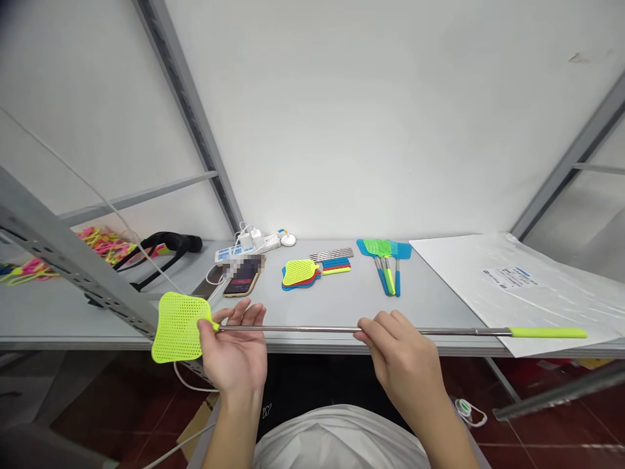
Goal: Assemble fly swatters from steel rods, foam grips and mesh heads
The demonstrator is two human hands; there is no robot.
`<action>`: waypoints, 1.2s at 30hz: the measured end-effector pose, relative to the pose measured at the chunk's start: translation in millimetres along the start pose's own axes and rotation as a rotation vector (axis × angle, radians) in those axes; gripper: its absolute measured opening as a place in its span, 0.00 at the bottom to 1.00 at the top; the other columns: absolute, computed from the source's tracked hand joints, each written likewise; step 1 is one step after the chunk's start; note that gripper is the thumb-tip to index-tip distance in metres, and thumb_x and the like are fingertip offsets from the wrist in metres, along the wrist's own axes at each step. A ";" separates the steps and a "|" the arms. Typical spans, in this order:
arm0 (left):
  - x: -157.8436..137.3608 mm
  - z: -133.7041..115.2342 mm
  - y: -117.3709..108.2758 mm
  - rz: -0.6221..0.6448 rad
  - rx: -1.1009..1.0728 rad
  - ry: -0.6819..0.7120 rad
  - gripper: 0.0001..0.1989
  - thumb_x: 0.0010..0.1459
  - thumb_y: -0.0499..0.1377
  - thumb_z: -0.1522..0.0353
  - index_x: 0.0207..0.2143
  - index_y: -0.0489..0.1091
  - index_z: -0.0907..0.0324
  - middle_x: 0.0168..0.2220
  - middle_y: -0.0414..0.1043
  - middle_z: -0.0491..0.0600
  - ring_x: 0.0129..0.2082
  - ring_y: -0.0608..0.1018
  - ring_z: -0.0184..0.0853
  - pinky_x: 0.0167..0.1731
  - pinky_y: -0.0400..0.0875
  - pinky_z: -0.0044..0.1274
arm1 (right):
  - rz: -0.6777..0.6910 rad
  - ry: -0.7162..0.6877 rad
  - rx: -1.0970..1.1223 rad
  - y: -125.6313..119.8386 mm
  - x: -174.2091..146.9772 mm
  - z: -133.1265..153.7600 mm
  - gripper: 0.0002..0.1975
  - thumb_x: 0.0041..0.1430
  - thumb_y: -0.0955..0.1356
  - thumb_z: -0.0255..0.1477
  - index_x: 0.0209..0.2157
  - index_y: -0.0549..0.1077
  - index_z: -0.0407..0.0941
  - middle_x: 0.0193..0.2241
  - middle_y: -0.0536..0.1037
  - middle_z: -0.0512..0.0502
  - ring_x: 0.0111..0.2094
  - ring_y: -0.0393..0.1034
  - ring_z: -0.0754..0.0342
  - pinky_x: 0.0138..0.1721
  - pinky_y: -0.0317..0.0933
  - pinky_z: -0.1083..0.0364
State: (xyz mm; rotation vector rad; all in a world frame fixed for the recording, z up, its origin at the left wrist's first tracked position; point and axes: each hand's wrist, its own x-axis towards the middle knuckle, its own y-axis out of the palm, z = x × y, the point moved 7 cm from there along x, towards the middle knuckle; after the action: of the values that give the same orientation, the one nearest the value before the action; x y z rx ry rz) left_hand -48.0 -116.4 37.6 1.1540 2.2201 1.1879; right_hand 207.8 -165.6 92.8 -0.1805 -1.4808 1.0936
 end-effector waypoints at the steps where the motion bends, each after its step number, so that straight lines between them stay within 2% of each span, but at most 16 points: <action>1: -8.3 7.5 5.1 0.036 -0.005 -0.012 0.20 0.65 0.49 0.53 0.31 0.68 0.58 0.32 0.81 0.52 0.32 0.82 0.38 0.43 0.71 0.33 | -0.009 -0.004 0.001 2.2 0.5 4.9 0.05 0.67 0.64 0.29 0.38 0.72 0.47 0.26 0.71 0.51 0.28 0.63 0.56 0.31 0.54 0.57; 5: -47.8 47.3 32.2 0.275 -0.027 -0.215 0.20 0.67 0.47 0.52 0.36 0.67 0.57 0.42 0.80 0.57 0.44 0.81 0.44 0.46 0.69 0.36 | -0.011 0.052 0.024 13.6 0.7 18.7 0.07 0.67 0.63 0.29 0.36 0.72 0.46 0.25 0.70 0.50 0.28 0.63 0.56 0.29 0.53 0.57; 8: -58.4 58.1 36.9 0.333 -0.025 -0.236 0.20 0.67 0.46 0.53 0.36 0.67 0.57 0.45 0.79 0.57 0.46 0.80 0.45 0.47 0.68 0.35 | -0.015 0.112 0.020 14.5 0.5 21.5 0.08 0.68 0.63 0.31 0.37 0.73 0.46 0.25 0.70 0.50 0.28 0.63 0.56 0.29 0.53 0.57; 10: -56.1 61.3 35.4 0.349 -0.010 -0.278 0.20 0.67 0.46 0.52 0.35 0.66 0.57 0.44 0.79 0.57 0.43 0.81 0.44 0.46 0.68 0.35 | 0.015 0.146 0.005 14.5 0.4 18.5 0.08 0.68 0.63 0.32 0.39 0.73 0.48 0.26 0.71 0.51 0.29 0.64 0.56 0.30 0.53 0.57; 12: -49.7 60.1 31.5 0.336 0.018 -0.309 0.20 0.67 0.47 0.53 0.34 0.67 0.57 0.40 0.80 0.55 0.36 0.82 0.41 0.45 0.69 0.34 | 0.095 0.165 0.014 18.1 -0.7 12.7 0.09 0.68 0.62 0.34 0.41 0.73 0.49 0.29 0.73 0.50 0.31 0.66 0.55 0.29 0.53 0.57; 14: -40.4 51.5 26.3 0.276 0.035 -0.277 0.19 0.66 0.50 0.53 0.33 0.68 0.58 0.36 0.80 0.52 0.31 0.82 0.38 0.42 0.71 0.32 | 0.184 0.188 0.029 22.7 -3.5 5.1 0.10 0.68 0.61 0.36 0.43 0.73 0.50 0.33 0.75 0.50 0.34 0.69 0.54 0.28 0.53 0.56; 18: -22.0 27.0 18.3 0.167 0.044 -0.182 0.19 0.65 0.52 0.54 0.30 0.70 0.59 0.32 0.80 0.51 0.30 0.82 0.36 0.40 0.72 0.28 | 0.285 0.236 0.005 25.4 -10.9 -7.4 0.11 0.69 0.60 0.38 0.41 0.73 0.53 0.34 0.75 0.51 0.33 0.70 0.55 0.27 0.51 0.55; 20: -12.6 17.2 13.2 0.122 0.043 -0.175 0.20 0.65 0.51 0.55 0.30 0.70 0.60 0.32 0.80 0.51 0.28 0.81 0.35 0.39 0.73 0.28 | 0.336 0.201 -0.031 25.4 -12.7 -8.8 0.11 0.68 0.61 0.38 0.39 0.73 0.53 0.31 0.75 0.52 0.30 0.69 0.54 0.28 0.50 0.54; 24: 7.0 -0.7 -1.3 0.009 0.027 -0.136 0.23 0.66 0.47 0.55 0.29 0.70 0.60 0.31 0.79 0.51 0.23 0.79 0.33 0.37 0.73 0.29 | 0.368 0.054 -0.032 21.1 -9.7 -7.1 0.12 0.69 0.61 0.37 0.36 0.72 0.50 0.28 0.74 0.52 0.29 0.67 0.55 0.41 0.52 0.49; 26: 13.6 -6.1 -6.5 -0.019 0.049 -0.115 0.25 0.66 0.46 0.52 0.28 0.70 0.60 0.31 0.79 0.51 0.22 0.79 0.34 0.35 0.73 0.30 | 0.388 0.028 0.019 21.3 -8.1 -6.8 0.12 0.70 0.60 0.36 0.36 0.71 0.49 0.29 0.74 0.52 0.29 0.66 0.56 0.47 0.50 0.47; 28: 16.4 -8.7 -9.5 -0.027 0.082 -0.083 0.26 0.65 0.46 0.51 0.27 0.68 0.60 0.31 0.79 0.51 0.22 0.79 0.35 0.34 0.73 0.29 | 0.447 0.033 0.069 26.3 -8.6 -5.8 0.12 0.70 0.58 0.35 0.36 0.70 0.49 0.29 0.74 0.52 0.28 0.65 0.56 0.43 0.52 0.49; 31: 15.1 -7.8 -10.2 -0.014 0.104 -0.016 0.24 0.65 0.47 0.52 0.26 0.67 0.59 0.29 0.78 0.50 0.22 0.79 0.35 0.33 0.72 0.28 | 0.495 0.077 0.115 34.3 -10.7 -5.1 0.13 0.71 0.56 0.35 0.37 0.69 0.48 0.29 0.73 0.51 0.28 0.64 0.55 0.33 0.51 0.53; 36: 15.8 0.9 -6.5 0.054 0.091 0.030 0.23 0.64 0.47 0.51 0.27 0.66 0.58 0.30 0.79 0.51 0.22 0.79 0.35 0.33 0.71 0.29 | 0.527 0.182 0.159 39.8 -14.0 -12.2 0.15 0.70 0.56 0.37 0.34 0.68 0.48 0.27 0.72 0.52 0.26 0.63 0.55 0.29 0.49 0.54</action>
State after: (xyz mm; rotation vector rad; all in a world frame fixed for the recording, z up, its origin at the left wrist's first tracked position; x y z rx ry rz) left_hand -60.1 -105.3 32.6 1.2463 2.3000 1.1423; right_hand 203.1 -147.1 53.3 -0.5668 -1.2038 1.5648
